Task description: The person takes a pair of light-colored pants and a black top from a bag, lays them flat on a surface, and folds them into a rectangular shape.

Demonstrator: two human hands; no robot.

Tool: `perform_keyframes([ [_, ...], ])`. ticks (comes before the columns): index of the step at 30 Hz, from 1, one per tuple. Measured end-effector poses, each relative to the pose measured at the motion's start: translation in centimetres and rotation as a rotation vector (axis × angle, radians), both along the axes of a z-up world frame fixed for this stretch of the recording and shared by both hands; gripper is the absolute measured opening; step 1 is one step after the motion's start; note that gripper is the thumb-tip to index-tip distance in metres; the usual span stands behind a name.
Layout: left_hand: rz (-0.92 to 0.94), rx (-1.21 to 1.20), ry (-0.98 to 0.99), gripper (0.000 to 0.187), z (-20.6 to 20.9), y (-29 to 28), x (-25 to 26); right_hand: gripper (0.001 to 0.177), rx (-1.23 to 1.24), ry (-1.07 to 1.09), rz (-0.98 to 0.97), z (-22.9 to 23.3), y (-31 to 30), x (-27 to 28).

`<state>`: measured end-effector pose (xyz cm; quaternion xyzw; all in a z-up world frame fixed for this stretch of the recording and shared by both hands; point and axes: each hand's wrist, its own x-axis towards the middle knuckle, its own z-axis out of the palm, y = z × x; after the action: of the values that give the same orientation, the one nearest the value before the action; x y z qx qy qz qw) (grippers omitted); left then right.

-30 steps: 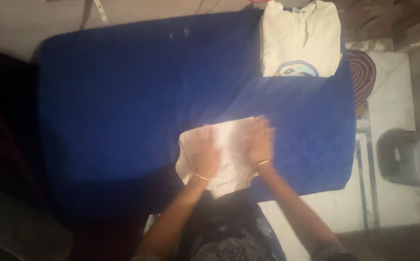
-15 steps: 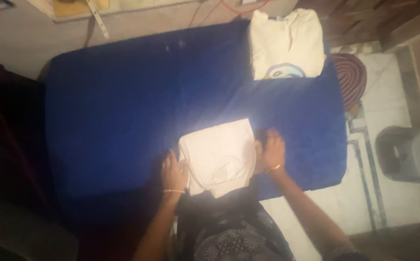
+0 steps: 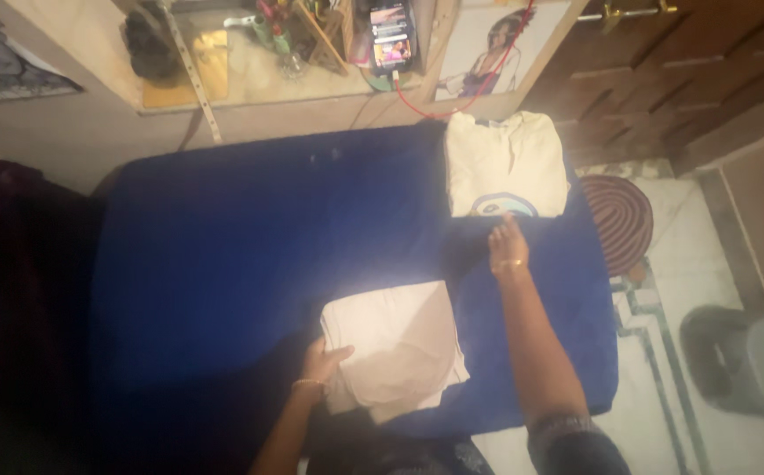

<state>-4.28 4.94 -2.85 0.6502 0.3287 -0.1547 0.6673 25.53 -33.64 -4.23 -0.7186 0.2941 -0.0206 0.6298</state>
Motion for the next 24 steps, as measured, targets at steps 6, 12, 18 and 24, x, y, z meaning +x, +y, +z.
perform_keyframes([
  [6,0.214,-0.224,-0.096,0.041,-2.9,0.3,0.9,0.047,0.524,0.091,-0.242,-2.2,0.2,9.1],
  [12,0.131,-0.105,0.054,0.046,-2.2,1.2,1.6,0.038,0.907,-0.258,-0.317,-3.5,-1.6,12.0],
  [18,0.088,-0.161,0.021,0.044,-0.3,1.8,2.8,0.033,0.910,-0.361,-0.292,2.7,-0.2,7.8],
  [24,0.053,-0.153,0.077,0.047,0.0,1.8,3.4,0.034,0.939,-0.172,-0.154,14.8,7.7,-7.9],
])
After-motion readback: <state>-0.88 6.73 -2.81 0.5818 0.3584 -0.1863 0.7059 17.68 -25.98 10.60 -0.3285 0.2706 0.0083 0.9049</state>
